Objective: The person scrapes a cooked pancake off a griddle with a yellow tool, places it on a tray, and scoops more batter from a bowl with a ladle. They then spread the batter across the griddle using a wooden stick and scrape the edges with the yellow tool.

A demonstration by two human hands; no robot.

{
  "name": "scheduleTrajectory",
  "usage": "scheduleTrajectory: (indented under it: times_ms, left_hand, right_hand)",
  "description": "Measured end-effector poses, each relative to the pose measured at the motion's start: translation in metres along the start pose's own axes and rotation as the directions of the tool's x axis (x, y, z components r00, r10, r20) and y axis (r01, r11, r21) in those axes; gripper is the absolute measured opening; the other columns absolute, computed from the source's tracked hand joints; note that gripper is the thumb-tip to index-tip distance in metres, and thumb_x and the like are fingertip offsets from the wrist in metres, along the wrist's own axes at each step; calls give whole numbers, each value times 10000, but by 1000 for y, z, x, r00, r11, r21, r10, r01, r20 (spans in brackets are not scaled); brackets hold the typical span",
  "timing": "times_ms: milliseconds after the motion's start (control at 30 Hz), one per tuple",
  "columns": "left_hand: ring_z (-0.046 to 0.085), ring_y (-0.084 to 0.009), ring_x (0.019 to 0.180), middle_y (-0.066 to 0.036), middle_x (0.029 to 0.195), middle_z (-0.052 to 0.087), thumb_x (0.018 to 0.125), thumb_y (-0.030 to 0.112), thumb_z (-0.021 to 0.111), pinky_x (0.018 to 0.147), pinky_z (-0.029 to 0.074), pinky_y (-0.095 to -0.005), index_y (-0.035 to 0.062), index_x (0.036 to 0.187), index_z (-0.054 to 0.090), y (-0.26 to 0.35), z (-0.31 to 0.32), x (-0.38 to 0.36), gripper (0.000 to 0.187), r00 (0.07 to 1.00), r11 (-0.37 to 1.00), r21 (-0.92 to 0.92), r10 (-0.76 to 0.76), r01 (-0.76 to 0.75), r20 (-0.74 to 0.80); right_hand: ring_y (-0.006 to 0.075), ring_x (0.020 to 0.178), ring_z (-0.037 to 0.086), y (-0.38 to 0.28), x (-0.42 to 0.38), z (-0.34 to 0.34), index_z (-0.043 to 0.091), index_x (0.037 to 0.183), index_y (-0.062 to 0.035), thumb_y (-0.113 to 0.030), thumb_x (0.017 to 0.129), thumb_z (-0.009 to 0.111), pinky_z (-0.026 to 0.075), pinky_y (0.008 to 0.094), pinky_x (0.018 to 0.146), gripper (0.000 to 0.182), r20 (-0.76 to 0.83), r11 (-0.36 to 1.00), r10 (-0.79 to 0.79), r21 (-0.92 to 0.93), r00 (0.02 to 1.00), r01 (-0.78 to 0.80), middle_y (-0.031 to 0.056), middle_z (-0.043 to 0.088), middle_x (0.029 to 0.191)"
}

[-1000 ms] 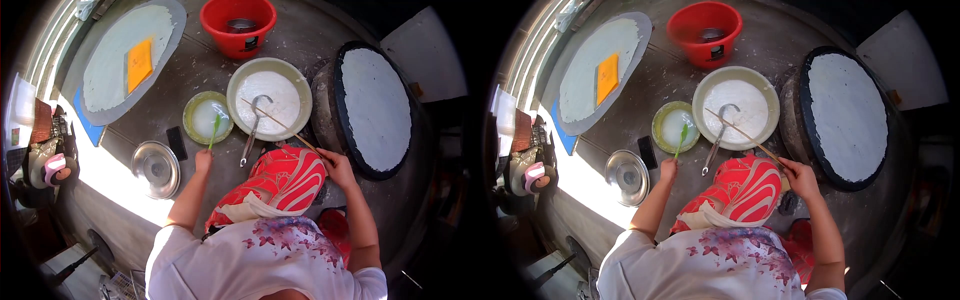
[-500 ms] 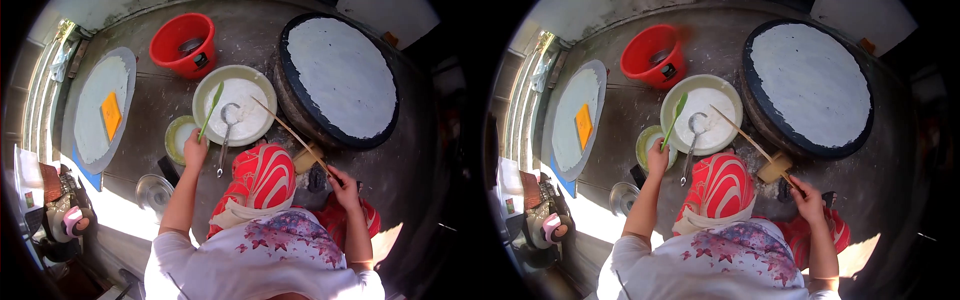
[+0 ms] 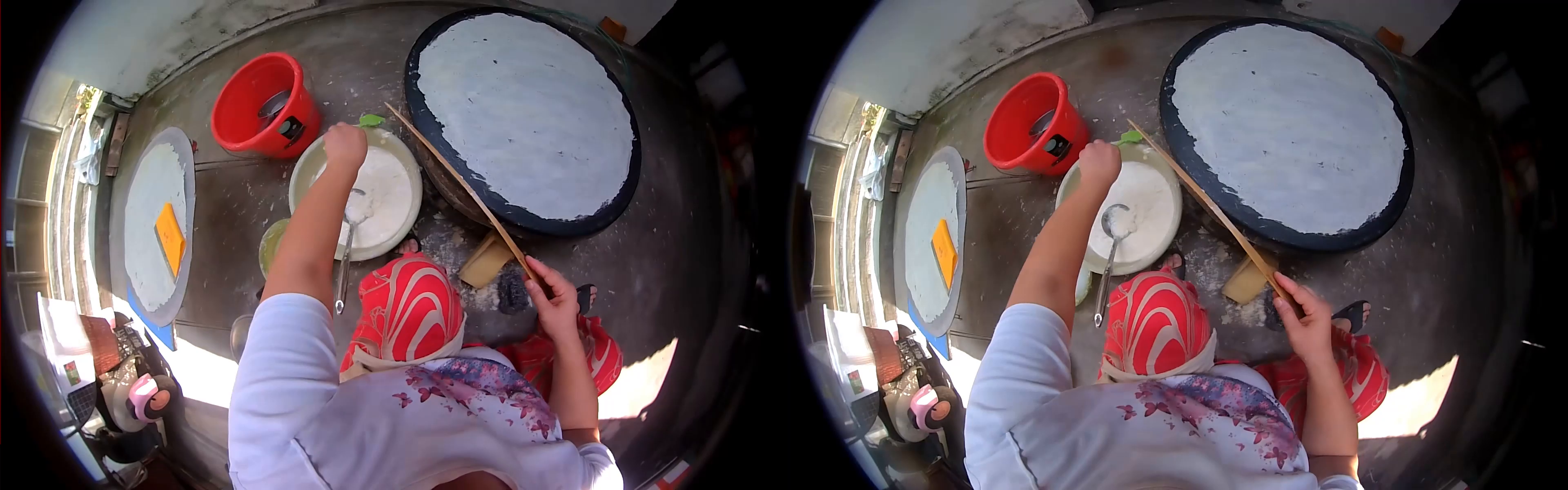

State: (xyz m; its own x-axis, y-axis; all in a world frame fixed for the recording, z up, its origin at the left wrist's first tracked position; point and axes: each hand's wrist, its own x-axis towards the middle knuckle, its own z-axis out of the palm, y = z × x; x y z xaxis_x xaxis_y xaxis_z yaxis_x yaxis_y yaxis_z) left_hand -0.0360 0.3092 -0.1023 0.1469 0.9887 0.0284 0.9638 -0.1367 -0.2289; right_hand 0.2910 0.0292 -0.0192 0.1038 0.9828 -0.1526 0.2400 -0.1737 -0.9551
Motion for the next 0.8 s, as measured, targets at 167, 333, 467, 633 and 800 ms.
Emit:
scheduleTrajectory:
  times_ms: [167,333,467,633,800]
  left_hand:
    - [634,-292,816,-162,895,637,756,123,481,683,509,-382,62,786,675,-5,-6,23,205,974,996,-47,87,-79,210]
    - [625,-309,776,-158,848,634,745,96,478,666,511,-392,33,767,648,-18,-10,17,182,952,966,7,254,-259,172]
    - [612,-295,723,-153,808,617,743,96,478,637,504,-383,17,768,609,-39,-5,-5,155,943,944,36,326,-329,65]
    - [613,-290,711,-162,782,612,743,90,481,616,504,-366,-1,769,592,-33,3,-55,146,952,950,66,307,-307,9]
    - [619,-291,722,-167,786,618,736,100,519,622,508,-365,26,785,643,-31,-1,-93,153,932,976,49,189,-214,309]
  right_hand:
    - [104,814,553,-7,4,-3,570,1132,-36,13,787,585,418,207,727,348,-33,999,3,-45,999,-4,60,606,881]
    - [112,806,554,-12,4,-3,573,1128,-39,6,789,582,419,211,722,342,-36,997,-10,-73,999,7,62,606,879]
    - [114,823,555,-10,1,-4,567,1128,-27,14,787,580,418,211,737,344,-2,994,-25,-107,1000,25,64,601,891]
    - [110,830,552,-10,-3,-4,559,1137,-19,20,790,574,419,212,747,350,48,993,-20,-114,999,26,61,597,895]
    - [100,685,504,-12,-7,0,582,1100,-37,-11,777,597,392,201,625,324,-1,992,-58,-115,998,57,48,552,768]
